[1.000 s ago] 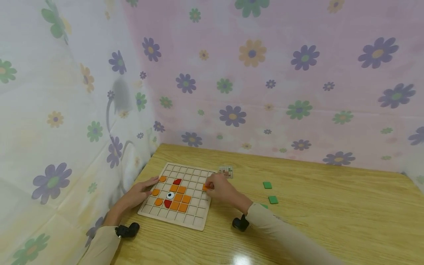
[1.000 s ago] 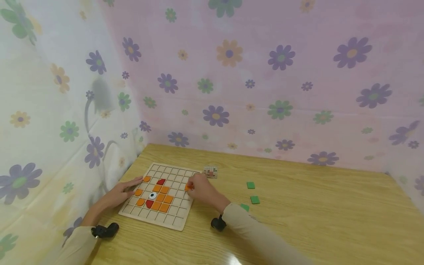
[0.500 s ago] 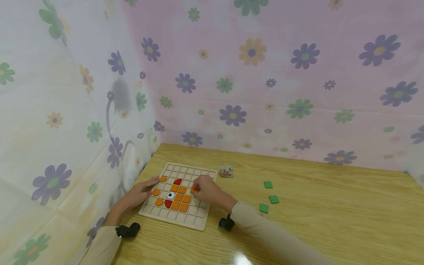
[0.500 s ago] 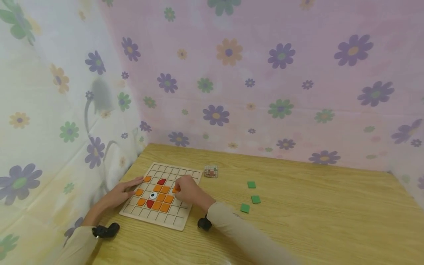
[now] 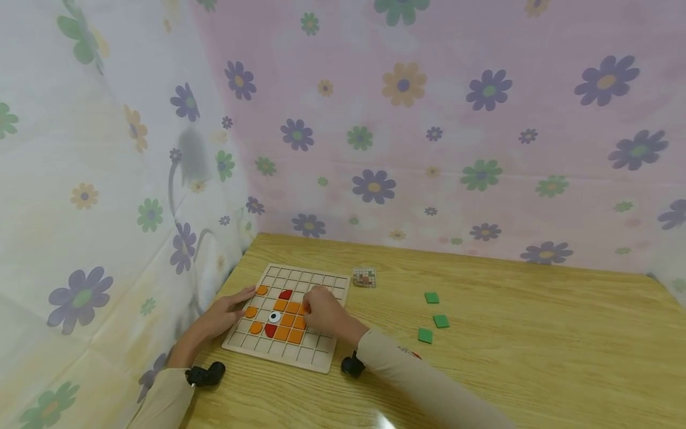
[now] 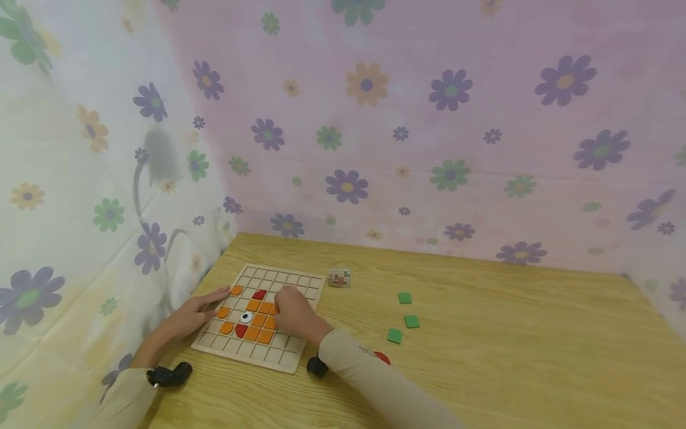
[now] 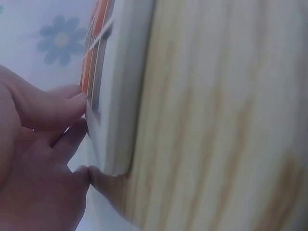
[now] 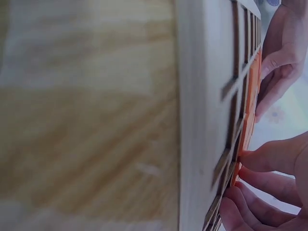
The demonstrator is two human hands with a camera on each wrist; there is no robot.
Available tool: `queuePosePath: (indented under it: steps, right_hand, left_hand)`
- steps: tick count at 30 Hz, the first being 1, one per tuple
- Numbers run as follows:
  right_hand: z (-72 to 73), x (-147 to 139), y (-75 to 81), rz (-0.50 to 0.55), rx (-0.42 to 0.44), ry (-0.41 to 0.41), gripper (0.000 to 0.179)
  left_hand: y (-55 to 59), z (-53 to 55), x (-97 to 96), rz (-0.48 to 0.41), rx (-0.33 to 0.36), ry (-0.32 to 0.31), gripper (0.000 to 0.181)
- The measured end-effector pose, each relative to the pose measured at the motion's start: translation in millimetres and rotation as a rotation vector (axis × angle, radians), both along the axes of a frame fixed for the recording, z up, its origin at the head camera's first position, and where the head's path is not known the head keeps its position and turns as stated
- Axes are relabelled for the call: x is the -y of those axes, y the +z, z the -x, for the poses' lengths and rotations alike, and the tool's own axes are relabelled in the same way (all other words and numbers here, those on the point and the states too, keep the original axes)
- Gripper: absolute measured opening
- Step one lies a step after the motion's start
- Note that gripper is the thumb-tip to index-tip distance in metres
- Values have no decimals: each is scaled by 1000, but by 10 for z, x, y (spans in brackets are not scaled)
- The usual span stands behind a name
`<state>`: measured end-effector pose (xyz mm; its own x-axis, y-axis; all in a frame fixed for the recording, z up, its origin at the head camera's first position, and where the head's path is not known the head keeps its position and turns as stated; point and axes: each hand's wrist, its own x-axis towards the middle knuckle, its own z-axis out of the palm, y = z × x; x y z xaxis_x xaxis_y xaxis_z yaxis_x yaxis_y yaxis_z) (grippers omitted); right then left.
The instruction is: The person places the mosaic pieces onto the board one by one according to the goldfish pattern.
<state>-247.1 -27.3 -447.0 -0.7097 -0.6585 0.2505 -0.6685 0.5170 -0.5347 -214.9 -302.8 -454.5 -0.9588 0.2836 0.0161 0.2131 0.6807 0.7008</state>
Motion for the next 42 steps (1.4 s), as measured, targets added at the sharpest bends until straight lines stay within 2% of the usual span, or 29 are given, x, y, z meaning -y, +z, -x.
queuePosePath:
  steps: [4, 8, 11, 13, 15, 19, 29, 35, 42]
  right_hand:
    - [-19, -3, -13, -41, -54, -30, 20]
    - [-36, -36, -14, -66, -102, -18, 13]
    - [-56, -99, 9, -58, -86, 2, 13]
    - [-70, -167, 41, -40, -43, 14, 14]
    - [-78, -254, 81, -26, 4, 20, 14]
    - [-79, -447, 155, -25, 43, 23, 13]
    - [-140, -987, 254, -52, -9, -6, 14]
    - [-191, -1314, 251, -74, 15, -48, 16]
    - [-224, -1704, 270, -45, 17, -80, 18]
  left_hand:
    - [-10, 8, -8, -11, 12, 11, 53]
    - [-26, 16, -3, -16, 26, 9, 54]
    - [-31, 18, 12, -25, 31, 1, 54]
    - [-31, 22, 21, -24, 28, -6, 54]
    - [-27, 22, 24, -31, 30, -8, 54]
    - [-23, 22, 31, -27, 30, -10, 54]
    - [-24, 14, 23, -11, 17, 7, 54]
    - [-7, 6, 34, 5, 5, 12, 54]
    - [-1, 0, 13, 2, 4, 0, 53]
